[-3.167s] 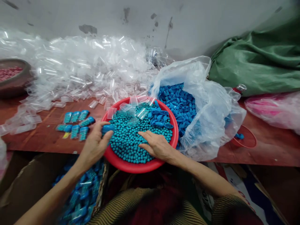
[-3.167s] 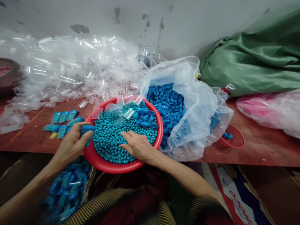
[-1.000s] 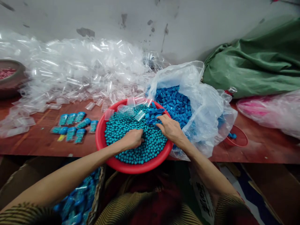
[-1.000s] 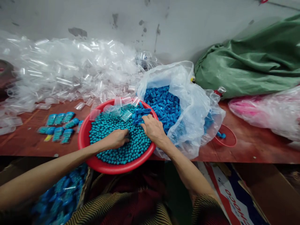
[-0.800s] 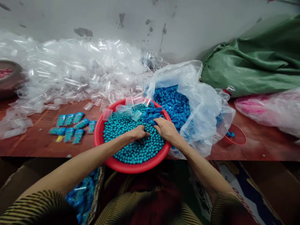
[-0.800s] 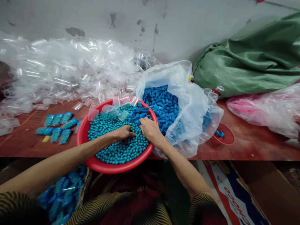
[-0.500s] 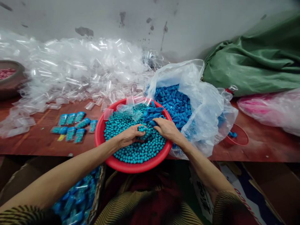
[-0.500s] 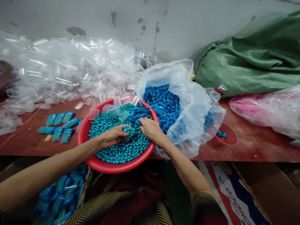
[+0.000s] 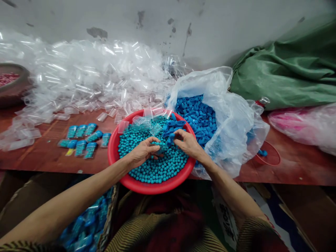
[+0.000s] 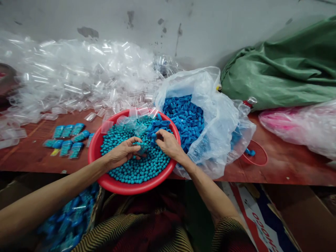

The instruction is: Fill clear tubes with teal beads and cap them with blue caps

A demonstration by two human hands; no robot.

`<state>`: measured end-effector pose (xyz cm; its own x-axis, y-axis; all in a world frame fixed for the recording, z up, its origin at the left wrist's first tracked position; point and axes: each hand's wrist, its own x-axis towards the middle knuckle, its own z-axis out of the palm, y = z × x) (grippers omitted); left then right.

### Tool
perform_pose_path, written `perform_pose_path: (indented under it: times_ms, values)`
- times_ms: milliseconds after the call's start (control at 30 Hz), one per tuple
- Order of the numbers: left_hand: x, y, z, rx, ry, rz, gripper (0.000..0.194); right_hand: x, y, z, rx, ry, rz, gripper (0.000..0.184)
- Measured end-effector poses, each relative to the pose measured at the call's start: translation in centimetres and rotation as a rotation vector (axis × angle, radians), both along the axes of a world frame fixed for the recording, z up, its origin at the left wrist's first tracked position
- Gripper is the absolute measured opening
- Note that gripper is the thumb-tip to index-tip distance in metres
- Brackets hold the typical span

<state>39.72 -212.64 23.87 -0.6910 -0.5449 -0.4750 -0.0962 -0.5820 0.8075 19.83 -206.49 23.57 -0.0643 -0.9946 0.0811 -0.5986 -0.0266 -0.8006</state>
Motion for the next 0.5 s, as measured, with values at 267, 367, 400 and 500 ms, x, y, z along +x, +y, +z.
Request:
perform_pose_path:
  times_ms: [267,367,400,500]
  values:
    - [0.2,0.2,0.3,-0.021,-0.12,0.048,0.027,1.0,1.5,1.4,-0.146,0.427,0.053,0.034]
    - [0.8,0.4,0.6,-0.004,-0.123,0.056,0.022,1.8,0.9,1.7,-0.144,0.61,0.247,0.046]
    - [1.0,0.4,0.6,0.012,-0.11,0.052,0.021,2.0,0.6,1.6,-0.13,0.66,0.296,0.049]
    - [1.8,0.5,0.8,0.062,-0.079,0.032,0.02,2.6,-0.4,1.1,-0.081,0.786,0.389,0.045]
